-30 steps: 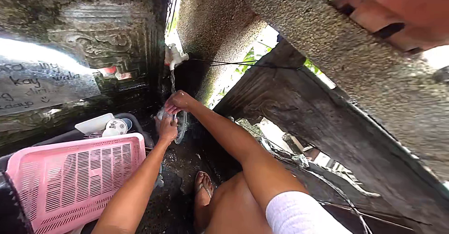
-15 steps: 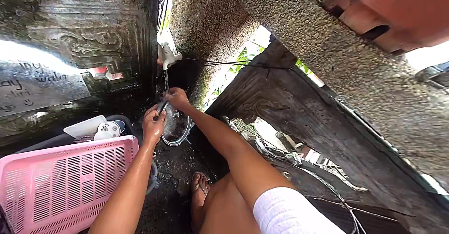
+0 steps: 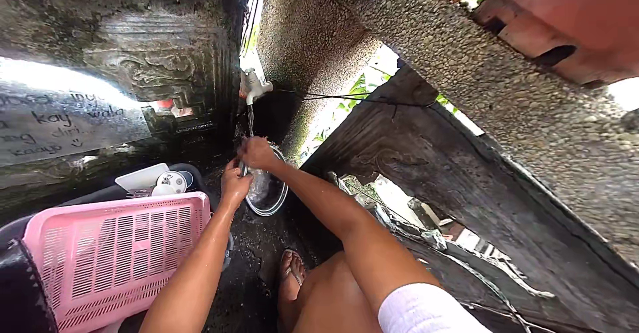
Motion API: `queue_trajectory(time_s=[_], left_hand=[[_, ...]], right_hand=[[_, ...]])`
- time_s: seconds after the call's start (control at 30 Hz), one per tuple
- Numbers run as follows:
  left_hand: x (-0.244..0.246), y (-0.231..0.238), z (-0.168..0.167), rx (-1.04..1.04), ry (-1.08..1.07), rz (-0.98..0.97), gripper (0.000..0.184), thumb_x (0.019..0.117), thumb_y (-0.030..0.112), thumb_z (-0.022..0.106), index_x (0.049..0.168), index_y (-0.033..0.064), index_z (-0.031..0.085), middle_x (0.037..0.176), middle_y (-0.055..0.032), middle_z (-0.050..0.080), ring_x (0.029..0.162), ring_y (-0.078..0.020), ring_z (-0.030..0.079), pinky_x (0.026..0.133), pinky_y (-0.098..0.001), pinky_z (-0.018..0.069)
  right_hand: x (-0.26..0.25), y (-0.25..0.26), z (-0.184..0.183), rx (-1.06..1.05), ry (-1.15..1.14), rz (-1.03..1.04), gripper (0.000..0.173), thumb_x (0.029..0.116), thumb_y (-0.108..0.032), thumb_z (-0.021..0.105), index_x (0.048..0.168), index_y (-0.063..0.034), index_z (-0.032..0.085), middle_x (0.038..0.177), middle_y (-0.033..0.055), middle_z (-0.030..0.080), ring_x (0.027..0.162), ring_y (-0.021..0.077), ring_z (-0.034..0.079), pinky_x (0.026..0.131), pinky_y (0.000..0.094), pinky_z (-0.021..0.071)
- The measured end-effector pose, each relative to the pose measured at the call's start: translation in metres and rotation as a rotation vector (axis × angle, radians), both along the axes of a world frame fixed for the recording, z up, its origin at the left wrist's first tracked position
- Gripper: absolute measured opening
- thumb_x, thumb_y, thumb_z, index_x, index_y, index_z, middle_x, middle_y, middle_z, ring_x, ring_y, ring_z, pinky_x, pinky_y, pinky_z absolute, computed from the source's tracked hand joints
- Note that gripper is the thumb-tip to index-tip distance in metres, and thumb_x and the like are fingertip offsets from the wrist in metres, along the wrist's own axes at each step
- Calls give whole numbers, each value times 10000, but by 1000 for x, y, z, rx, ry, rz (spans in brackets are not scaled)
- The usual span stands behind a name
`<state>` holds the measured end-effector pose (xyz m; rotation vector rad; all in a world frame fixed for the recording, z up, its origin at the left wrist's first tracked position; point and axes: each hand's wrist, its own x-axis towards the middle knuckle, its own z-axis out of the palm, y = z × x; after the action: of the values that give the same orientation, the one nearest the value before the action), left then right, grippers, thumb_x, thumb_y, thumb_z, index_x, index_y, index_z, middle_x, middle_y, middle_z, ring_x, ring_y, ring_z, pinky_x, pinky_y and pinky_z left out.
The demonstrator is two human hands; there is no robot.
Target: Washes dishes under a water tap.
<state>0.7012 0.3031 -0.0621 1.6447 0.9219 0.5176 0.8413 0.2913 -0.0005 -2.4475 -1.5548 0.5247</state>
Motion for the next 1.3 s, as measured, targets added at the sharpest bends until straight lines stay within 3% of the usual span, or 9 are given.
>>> queue_trajectory(time_s=[0.03,0.1,0.23,0.43,0.6,0.73,0.93,1.1,1.3], left_hand=[[0,0,0,0,15,10,260,833,173,785,1056,45,747,1407,-95,614,1268,-213,599,1058,-465,515],[0,-1,-2,35,29,74,138,842,171,762,902,47,759,1381,-89,630,1289,-224,573,1078,-476,484],[0,-10,-3,50,-26,71,185,858,171,730,693,88,733,1554,88,511,1384,-140,510,1121,-449,457],[-3,-1,1,25,74,52,126,856,201,751,831,77,751,1224,-78,695,1185,-251,621,999,-550,502],[-8,-5,-1,42,-7,45,190,857,197,739,691,106,740,1513,142,546,1411,-103,480,1156,-450,430],[-7,0,1,-105,104,4,162,833,186,786,772,47,730,1443,-75,587,1257,-239,592,1016,-506,519],[-19,-16,-16,-654,-29,280,271,917,150,736,1137,2,681,1087,-207,685,987,-328,673,802,-553,572],[-24,-31,-15,-1004,-95,366,476,971,235,673,1384,53,523,1303,-263,587,1098,-444,624,761,-692,540],[-6,-38,-3,-730,86,256,586,965,325,708,1416,16,497,1392,-286,520,1234,-456,543,857,-708,510]], right_hand=[[-12,0,-7,20,-83,124,303,945,-385,623,965,-119,768,1063,127,735,1106,323,665,1004,589,503],[-8,3,-16,120,-19,175,334,991,-369,597,959,-78,756,1061,126,722,1117,299,651,1050,537,486],[36,-4,-9,193,271,-366,374,1026,-370,564,1021,-47,750,1007,187,734,983,357,702,863,623,546],[-7,-1,-22,162,0,159,380,1007,-372,557,884,-68,750,1027,117,735,1087,290,670,1010,546,505],[27,-2,-20,169,265,-343,395,1037,-384,545,1009,-38,734,973,199,716,947,364,693,840,618,541],[-10,5,-16,178,154,92,402,1014,-357,568,842,-21,707,910,160,704,955,321,682,895,576,532],[11,12,-16,224,1004,-596,378,1093,-295,446,1102,9,671,876,97,724,709,171,695,661,348,600],[15,3,-5,-165,807,-462,299,1041,-163,498,1237,14,639,1077,167,734,885,247,728,802,422,604],[5,-19,51,-38,396,-346,223,975,-186,598,1055,-12,715,939,104,784,779,212,770,741,418,649]])
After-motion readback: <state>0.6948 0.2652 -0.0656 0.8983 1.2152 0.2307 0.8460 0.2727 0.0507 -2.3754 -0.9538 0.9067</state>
